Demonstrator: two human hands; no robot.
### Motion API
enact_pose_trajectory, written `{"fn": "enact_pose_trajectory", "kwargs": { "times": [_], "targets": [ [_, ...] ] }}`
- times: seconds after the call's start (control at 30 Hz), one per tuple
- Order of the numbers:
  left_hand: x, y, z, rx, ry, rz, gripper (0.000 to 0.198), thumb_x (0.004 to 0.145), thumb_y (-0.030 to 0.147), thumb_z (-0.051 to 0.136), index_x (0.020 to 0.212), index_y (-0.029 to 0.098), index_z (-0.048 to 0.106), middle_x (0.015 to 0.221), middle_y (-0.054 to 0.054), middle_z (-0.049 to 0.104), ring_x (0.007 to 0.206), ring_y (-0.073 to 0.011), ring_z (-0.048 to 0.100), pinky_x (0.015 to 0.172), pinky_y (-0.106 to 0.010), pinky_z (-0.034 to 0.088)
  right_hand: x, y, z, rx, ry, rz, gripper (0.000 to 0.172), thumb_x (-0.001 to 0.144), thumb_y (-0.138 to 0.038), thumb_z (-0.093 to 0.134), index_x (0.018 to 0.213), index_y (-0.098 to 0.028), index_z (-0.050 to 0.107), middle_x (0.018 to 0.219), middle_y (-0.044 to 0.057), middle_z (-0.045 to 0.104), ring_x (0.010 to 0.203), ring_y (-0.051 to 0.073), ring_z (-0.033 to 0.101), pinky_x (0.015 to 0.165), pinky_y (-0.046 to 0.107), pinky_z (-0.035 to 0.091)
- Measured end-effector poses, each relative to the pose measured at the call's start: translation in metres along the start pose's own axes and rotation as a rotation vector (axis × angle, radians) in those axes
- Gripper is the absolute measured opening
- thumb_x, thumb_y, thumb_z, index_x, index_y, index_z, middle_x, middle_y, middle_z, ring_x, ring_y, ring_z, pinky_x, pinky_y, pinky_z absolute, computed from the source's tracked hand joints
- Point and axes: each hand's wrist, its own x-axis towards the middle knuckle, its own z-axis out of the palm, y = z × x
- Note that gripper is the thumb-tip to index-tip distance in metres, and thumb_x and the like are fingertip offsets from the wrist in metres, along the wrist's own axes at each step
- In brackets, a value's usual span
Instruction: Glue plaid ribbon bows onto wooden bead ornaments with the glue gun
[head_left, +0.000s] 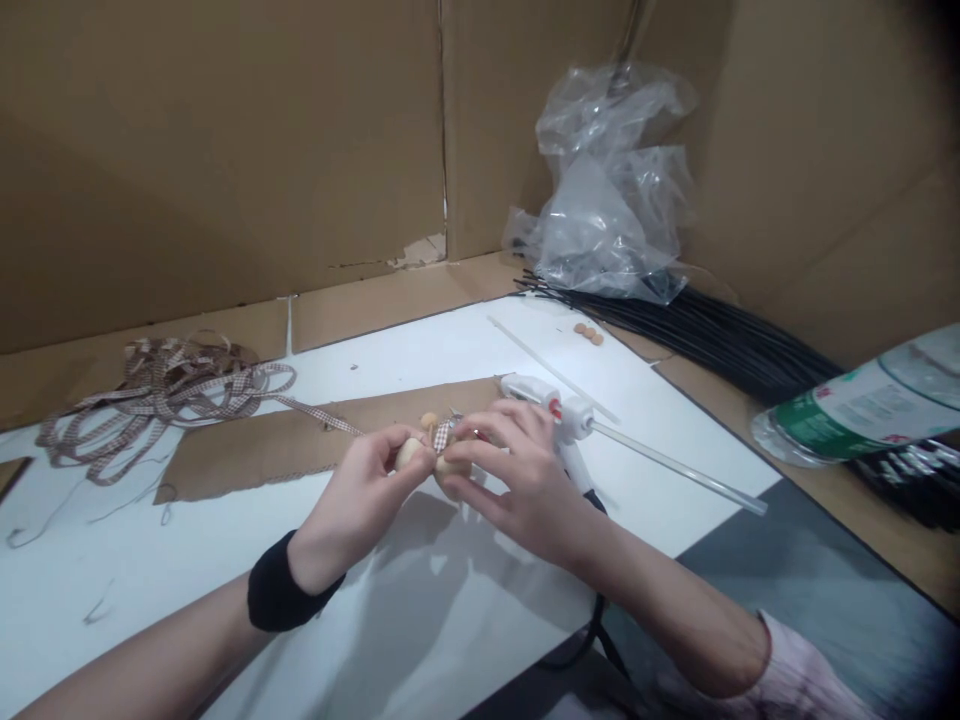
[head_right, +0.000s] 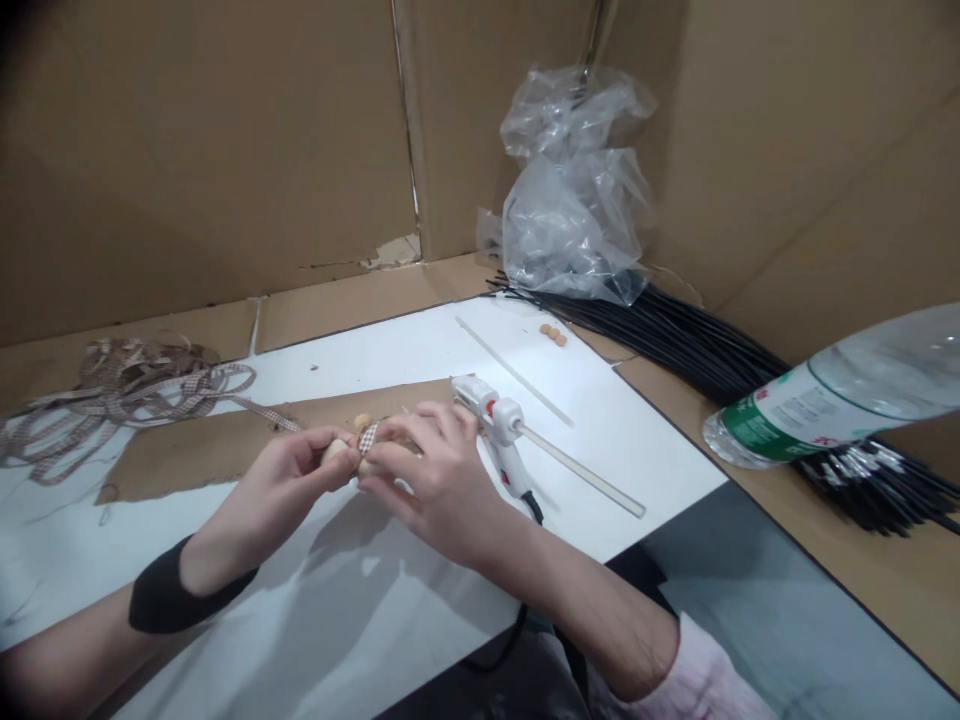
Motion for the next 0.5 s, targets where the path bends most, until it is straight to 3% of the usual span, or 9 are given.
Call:
{"fn": "enact_pose_trajectory", "kwargs": {
  "times": [0.2, 0.5],
  "targets": [
    [-0.0010, 0.0008, 0.0023, -0.221, -0.029, -0.058, 0.020, 0.076, 0.024, 0.052, 0.059, 0.016, 0.044, 0.058, 0.005, 0.039, 0.056, -0.0086, 0.035, 0.054, -0.020, 0.030, -0.0029, 0.0036, 0.0023, -0.104, -0.055, -0.182, 0.019, 0.083, -0.034, 0.053, 0.091, -0.018, 0.059, 0.095, 0.004, 0.067, 0.095, 0.022, 0.052, 0.081, 0.038, 0.026],
    [0.0015, 0.0017, -0.0018, -0.358, -0.180, -0.165, 0.022, 0.077, 0.031, 0.053, 0.064, 0.013, 0.053, 0.061, 0.003, 0.045, 0.058, -0.0092, 0.037, 0.055, -0.021, 0.031, -0.0040, 0.0023, 0.0049, -0.143, 0.011, -0.188, 0.009, 0.080, -0.015, 0.051, 0.082, -0.018, 0.059, 0.088, 0.001, 0.069, 0.089, 0.019, 0.055, 0.078, 0.036, 0.026]
  ]
}}
